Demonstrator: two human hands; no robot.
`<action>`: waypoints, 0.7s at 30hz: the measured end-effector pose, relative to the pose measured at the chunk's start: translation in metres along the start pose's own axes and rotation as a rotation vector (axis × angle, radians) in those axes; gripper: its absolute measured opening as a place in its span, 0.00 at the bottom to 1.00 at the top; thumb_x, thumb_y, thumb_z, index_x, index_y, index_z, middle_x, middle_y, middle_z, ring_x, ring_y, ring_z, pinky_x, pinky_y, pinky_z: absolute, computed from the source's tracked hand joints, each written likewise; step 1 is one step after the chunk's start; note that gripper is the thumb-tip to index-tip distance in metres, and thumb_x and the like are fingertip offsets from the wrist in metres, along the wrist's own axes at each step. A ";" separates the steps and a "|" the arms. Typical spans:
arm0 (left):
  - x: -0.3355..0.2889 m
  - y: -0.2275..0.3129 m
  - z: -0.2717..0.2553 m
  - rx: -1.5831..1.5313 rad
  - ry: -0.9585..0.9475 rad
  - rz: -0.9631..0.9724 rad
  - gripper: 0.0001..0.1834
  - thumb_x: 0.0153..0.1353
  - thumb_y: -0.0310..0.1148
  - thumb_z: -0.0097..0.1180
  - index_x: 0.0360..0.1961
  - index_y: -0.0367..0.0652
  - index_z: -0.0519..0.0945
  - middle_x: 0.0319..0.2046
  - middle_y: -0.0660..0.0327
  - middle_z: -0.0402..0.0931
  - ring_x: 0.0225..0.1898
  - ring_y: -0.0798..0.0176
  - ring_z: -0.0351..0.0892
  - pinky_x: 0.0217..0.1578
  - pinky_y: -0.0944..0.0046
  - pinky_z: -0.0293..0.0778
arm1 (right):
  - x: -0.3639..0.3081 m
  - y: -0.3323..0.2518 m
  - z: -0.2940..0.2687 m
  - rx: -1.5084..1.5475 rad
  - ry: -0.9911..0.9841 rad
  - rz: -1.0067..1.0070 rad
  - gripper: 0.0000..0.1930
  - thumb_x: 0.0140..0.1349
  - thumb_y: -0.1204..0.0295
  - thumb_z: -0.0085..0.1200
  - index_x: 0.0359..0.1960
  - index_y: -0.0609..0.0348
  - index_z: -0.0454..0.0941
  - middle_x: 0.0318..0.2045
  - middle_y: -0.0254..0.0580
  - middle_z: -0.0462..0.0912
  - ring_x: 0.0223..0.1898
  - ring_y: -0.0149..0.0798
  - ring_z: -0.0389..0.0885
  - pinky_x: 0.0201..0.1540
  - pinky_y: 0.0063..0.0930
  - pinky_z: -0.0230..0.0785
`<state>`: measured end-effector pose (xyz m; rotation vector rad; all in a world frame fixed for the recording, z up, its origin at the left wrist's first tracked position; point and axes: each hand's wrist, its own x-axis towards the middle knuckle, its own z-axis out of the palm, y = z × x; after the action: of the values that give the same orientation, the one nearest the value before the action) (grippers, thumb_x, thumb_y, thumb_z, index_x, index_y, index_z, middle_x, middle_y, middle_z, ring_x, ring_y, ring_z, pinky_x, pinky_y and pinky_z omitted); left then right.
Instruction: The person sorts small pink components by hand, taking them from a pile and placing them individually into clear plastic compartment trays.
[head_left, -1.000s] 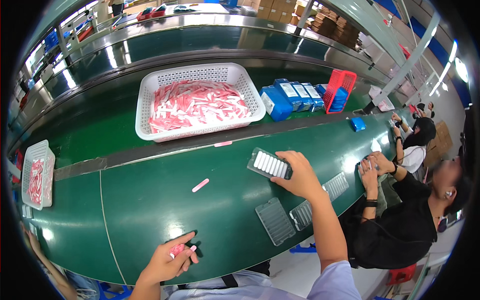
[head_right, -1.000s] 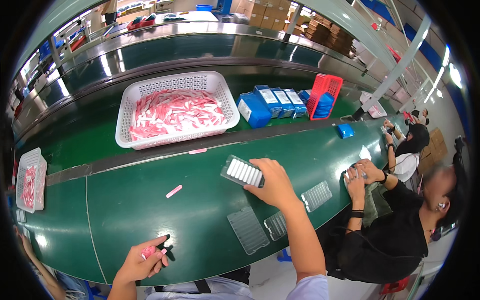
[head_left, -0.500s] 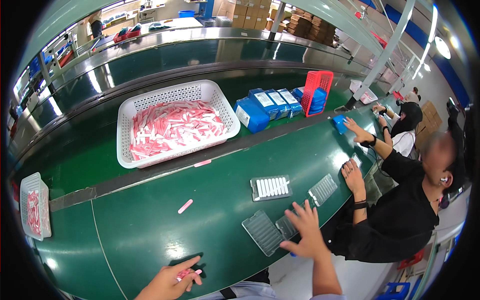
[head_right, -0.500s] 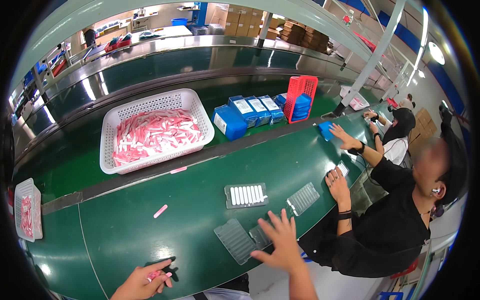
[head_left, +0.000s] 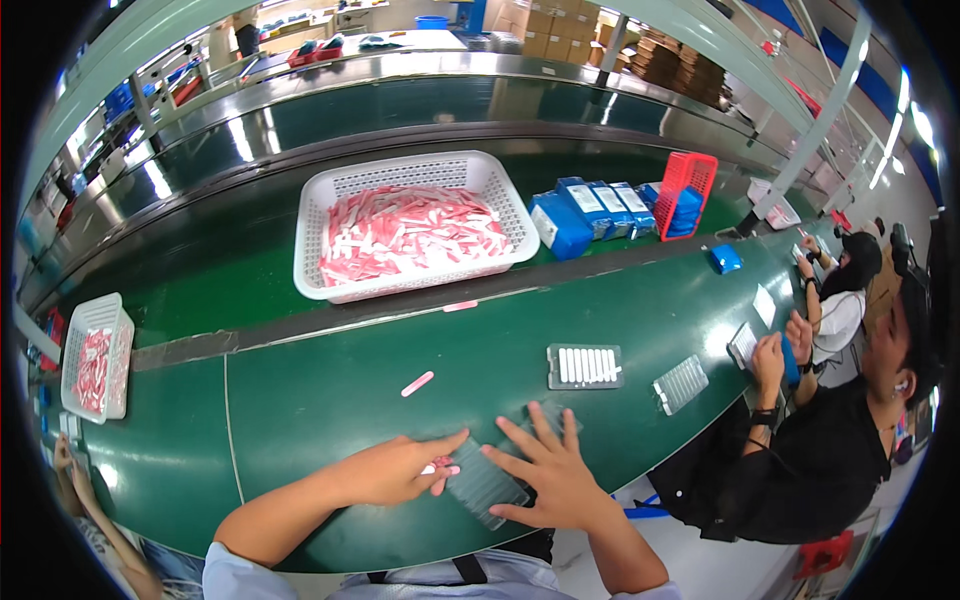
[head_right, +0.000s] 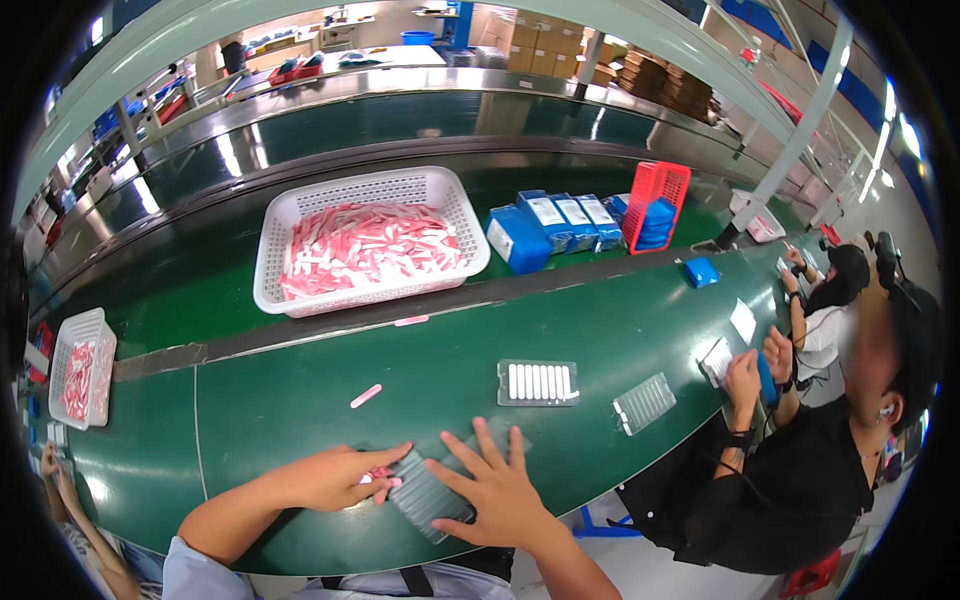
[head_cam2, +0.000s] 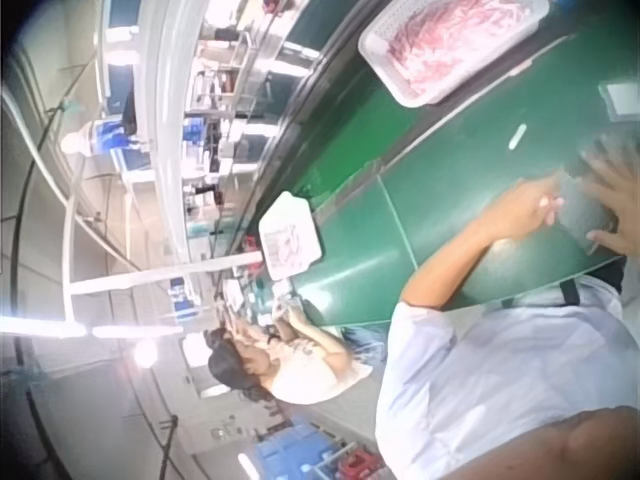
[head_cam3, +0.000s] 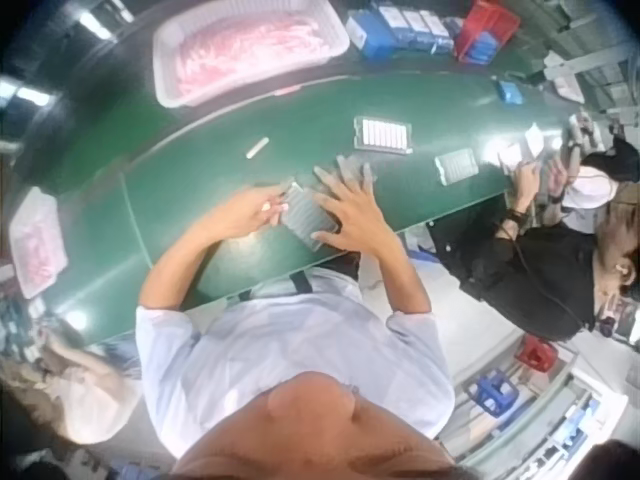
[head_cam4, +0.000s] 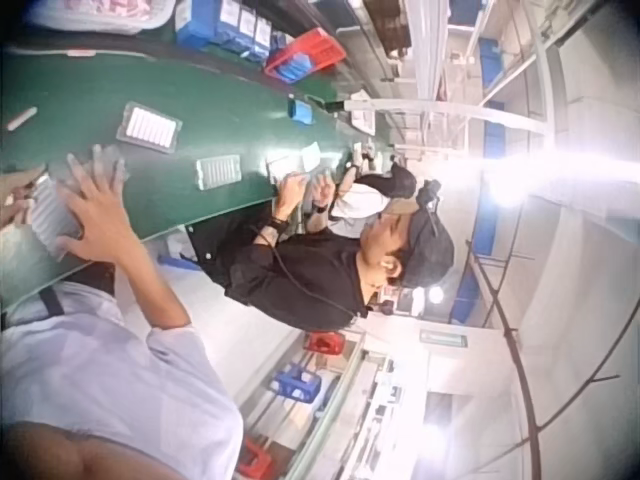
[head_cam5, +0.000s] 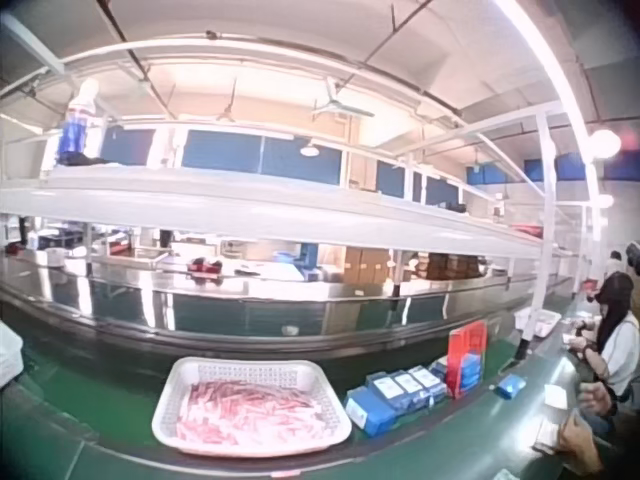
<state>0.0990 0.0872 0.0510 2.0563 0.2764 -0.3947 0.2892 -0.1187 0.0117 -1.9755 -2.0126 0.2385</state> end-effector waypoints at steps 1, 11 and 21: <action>-0.003 -0.005 0.003 0.007 -0.041 -0.044 0.31 0.75 0.36 0.49 0.75 0.40 0.58 0.31 0.57 0.83 0.37 0.49 0.84 0.43 0.52 0.77 | 0.007 -0.001 -0.001 0.005 -0.006 -0.015 0.43 0.51 0.35 0.64 0.67 0.41 0.74 0.73 0.48 0.64 0.75 0.68 0.51 0.68 0.82 0.34; -0.089 -0.012 0.049 -0.047 0.067 -0.136 0.35 0.66 0.24 0.52 0.73 0.30 0.55 0.37 0.53 0.85 0.45 0.48 0.86 0.47 0.50 0.80 | -0.007 -0.027 0.020 -0.085 0.125 0.431 0.46 0.51 0.33 0.63 0.68 0.45 0.72 0.74 0.59 0.59 0.76 0.68 0.50 0.69 0.79 0.35; -0.094 -0.008 0.095 -0.447 0.257 -0.142 0.31 0.72 0.27 0.53 0.72 0.28 0.58 0.35 0.54 0.85 0.38 0.52 0.86 0.49 0.60 0.79 | -0.018 -0.038 0.017 -0.067 -0.018 0.185 0.41 0.55 0.37 0.64 0.68 0.40 0.74 0.75 0.54 0.59 0.76 0.69 0.49 0.65 0.85 0.36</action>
<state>-0.0054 0.0054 0.0376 1.6477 0.6116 -0.1340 0.2480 -0.1358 0.0064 -2.2110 -1.8716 0.2334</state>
